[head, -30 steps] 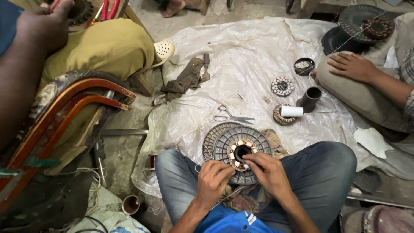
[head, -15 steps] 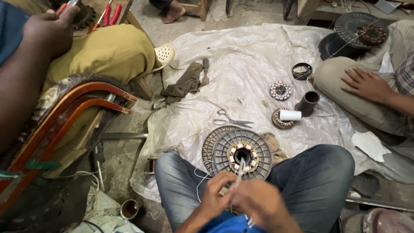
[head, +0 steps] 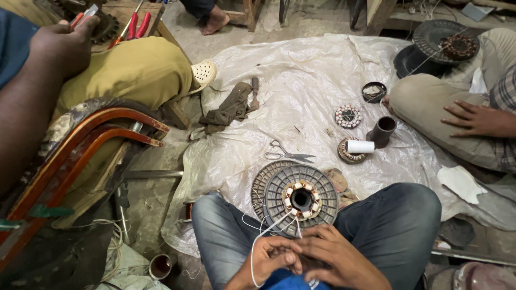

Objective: The person sits on the floor and winds white thread around the copper coils of a motor stator. They repeatedly loop the thread through the slots to secure the windings, occasionally adjusting the stator's position.

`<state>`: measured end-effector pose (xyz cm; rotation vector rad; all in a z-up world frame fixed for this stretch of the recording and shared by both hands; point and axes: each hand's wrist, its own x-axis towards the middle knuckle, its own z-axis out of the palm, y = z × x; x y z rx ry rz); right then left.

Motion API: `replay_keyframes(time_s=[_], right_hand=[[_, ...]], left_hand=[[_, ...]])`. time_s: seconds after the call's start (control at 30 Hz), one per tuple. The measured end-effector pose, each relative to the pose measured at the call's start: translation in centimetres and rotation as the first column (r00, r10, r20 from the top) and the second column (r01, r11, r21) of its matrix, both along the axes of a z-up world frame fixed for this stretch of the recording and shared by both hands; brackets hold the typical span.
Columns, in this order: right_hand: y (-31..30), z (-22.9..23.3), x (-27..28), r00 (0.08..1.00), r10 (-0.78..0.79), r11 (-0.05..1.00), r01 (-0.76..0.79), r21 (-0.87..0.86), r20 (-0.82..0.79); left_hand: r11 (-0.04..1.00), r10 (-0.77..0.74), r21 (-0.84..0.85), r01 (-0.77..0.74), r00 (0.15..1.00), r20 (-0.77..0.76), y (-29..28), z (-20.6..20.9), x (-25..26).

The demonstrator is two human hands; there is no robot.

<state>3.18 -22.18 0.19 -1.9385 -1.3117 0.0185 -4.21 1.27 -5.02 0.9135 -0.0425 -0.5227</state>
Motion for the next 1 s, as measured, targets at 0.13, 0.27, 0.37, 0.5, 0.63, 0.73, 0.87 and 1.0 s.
replay_keyframes(time_s=[0.13,0.27,0.37,0.5,0.63,0.73,0.87,1.0], right_hand=[[-2.6,-2.7,0.2,0.982,-0.19,0.981,0.19,0.028,-0.002],[-11.3,-3.2,0.7,0.748,-0.654,0.746,0.663,0.067,-0.115],[-16.4,-2.7,2.1,0.182,-0.978,0.162,0.97,0.181,-0.101],[-16.6,-0.5,3.1,-0.116,-0.76,-0.103,0.993,0.058,0.639],[-7.3,-0.9,4.3,0.524,-0.818,0.529,0.847,-0.045,0.237],[-2.1,-1.8,2.9,0.816,-0.569,0.793,0.577,-0.193,0.102],[-1.5,-2.5,1.9,0.824,-0.566,0.811,0.558,-0.177,0.008],[-3.1,-2.4,1.8,0.885,-0.455,0.883,0.436,-0.175,-0.093]], left_hand=[[0.985,0.053,0.165,-0.042,0.997,-0.059,1.0,1.5,1.0],[0.997,0.062,0.056,-0.052,0.978,-0.199,1.5,1.1,1.4],[0.981,0.072,-0.168,-0.096,0.987,-0.144,1.8,0.3,1.2],[0.978,0.093,0.174,-0.115,0.987,0.127,1.0,-0.2,1.2],[0.969,0.024,0.243,-0.051,0.994,0.11,-0.2,0.2,1.5],[0.963,0.032,0.261,-0.061,0.993,0.113,-0.7,0.4,1.4],[0.969,0.051,0.237,-0.073,0.994,0.099,-0.1,0.4,1.4],[0.966,0.061,0.241,-0.095,0.987,0.145,-0.7,0.2,1.8]])
